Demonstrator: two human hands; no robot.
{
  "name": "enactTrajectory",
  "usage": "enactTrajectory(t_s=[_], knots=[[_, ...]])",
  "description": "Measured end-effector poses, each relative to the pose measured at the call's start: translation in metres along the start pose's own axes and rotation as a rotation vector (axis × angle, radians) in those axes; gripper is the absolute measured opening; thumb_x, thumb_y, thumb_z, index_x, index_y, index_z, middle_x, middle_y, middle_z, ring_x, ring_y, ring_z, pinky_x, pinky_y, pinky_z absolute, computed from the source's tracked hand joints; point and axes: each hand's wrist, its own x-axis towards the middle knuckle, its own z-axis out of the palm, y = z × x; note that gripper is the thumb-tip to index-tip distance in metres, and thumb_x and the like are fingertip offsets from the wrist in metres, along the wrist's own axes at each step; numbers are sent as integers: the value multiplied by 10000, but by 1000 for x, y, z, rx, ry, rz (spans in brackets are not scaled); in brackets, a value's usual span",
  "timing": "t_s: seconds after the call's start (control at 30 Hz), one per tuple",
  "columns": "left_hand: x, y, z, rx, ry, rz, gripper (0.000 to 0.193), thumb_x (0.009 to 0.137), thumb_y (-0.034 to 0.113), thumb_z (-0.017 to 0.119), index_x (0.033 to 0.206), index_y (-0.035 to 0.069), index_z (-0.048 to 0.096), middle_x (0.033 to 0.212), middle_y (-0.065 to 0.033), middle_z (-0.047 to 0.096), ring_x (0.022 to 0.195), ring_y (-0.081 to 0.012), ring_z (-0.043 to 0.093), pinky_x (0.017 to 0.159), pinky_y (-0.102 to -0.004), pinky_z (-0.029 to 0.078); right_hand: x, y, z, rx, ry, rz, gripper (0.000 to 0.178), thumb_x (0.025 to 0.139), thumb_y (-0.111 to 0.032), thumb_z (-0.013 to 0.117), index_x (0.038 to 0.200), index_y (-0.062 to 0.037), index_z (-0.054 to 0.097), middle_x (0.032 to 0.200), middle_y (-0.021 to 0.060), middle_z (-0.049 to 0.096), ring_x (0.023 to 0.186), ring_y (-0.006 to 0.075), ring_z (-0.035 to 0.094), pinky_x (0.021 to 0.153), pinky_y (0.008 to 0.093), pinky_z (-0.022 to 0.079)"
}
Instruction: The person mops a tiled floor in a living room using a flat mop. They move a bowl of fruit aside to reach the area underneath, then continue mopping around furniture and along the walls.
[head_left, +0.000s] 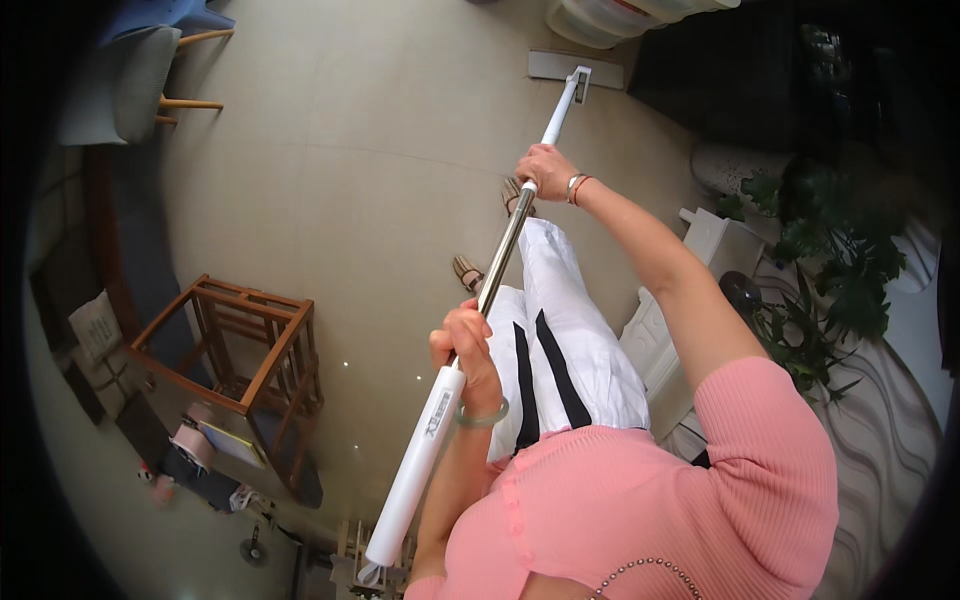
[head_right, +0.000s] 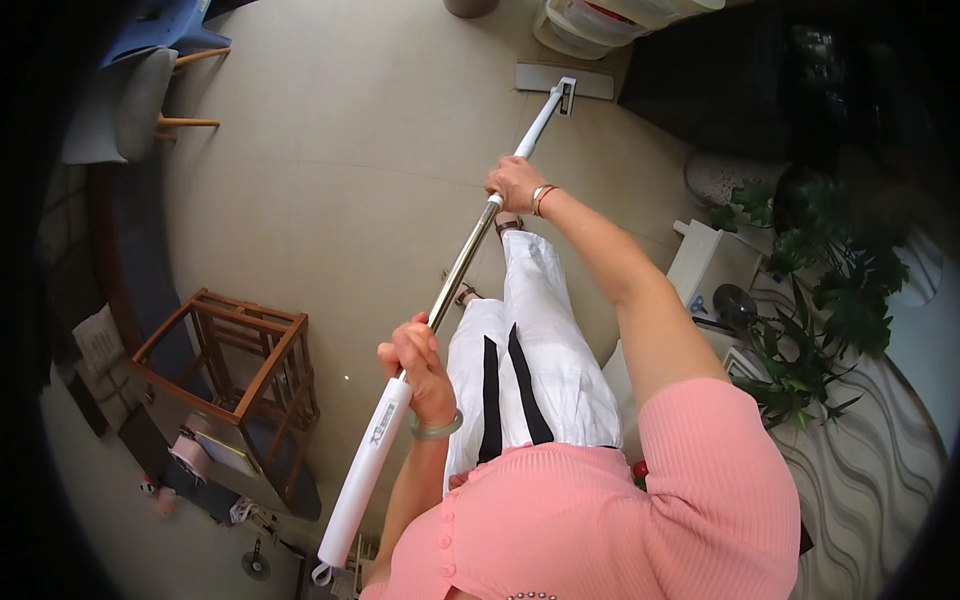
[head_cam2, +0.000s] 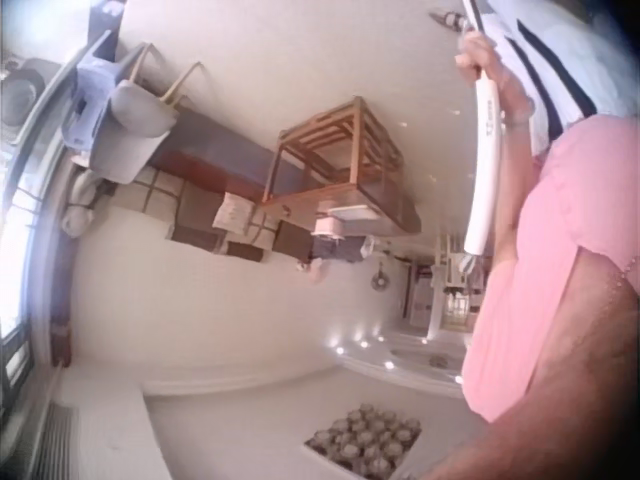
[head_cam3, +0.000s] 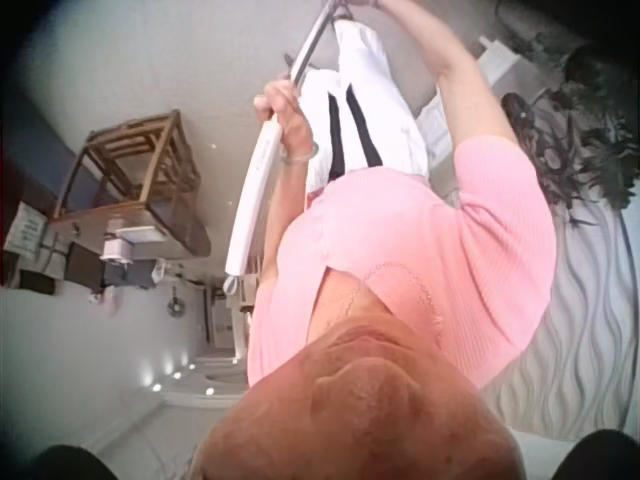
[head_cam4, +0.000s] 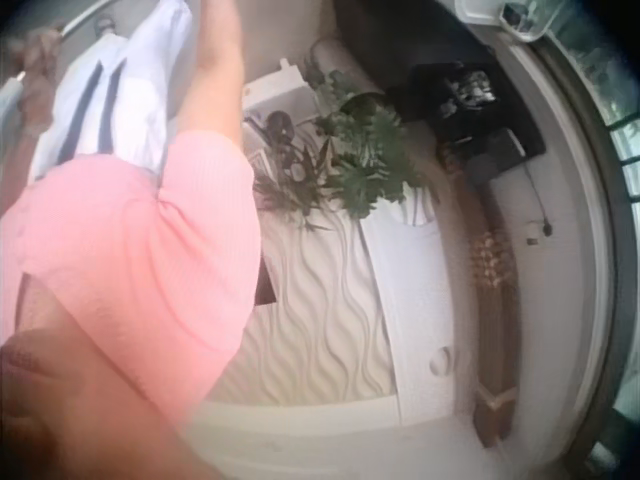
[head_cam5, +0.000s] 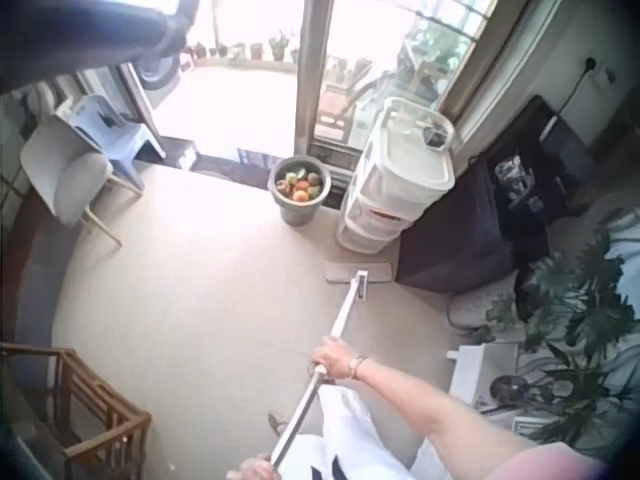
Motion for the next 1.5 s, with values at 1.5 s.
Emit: enactTrajectory(t_s=[1.5], knots=[[-175,-15,63,84,-93,81,312,1014,108,377,708,134,321,595,12,316,617,-103,384,949,-378,393,-185,9,62,109,262,-59,120,706,-203,637,600,-186,584,656,-17,600,789,202,575,830,336,414]])
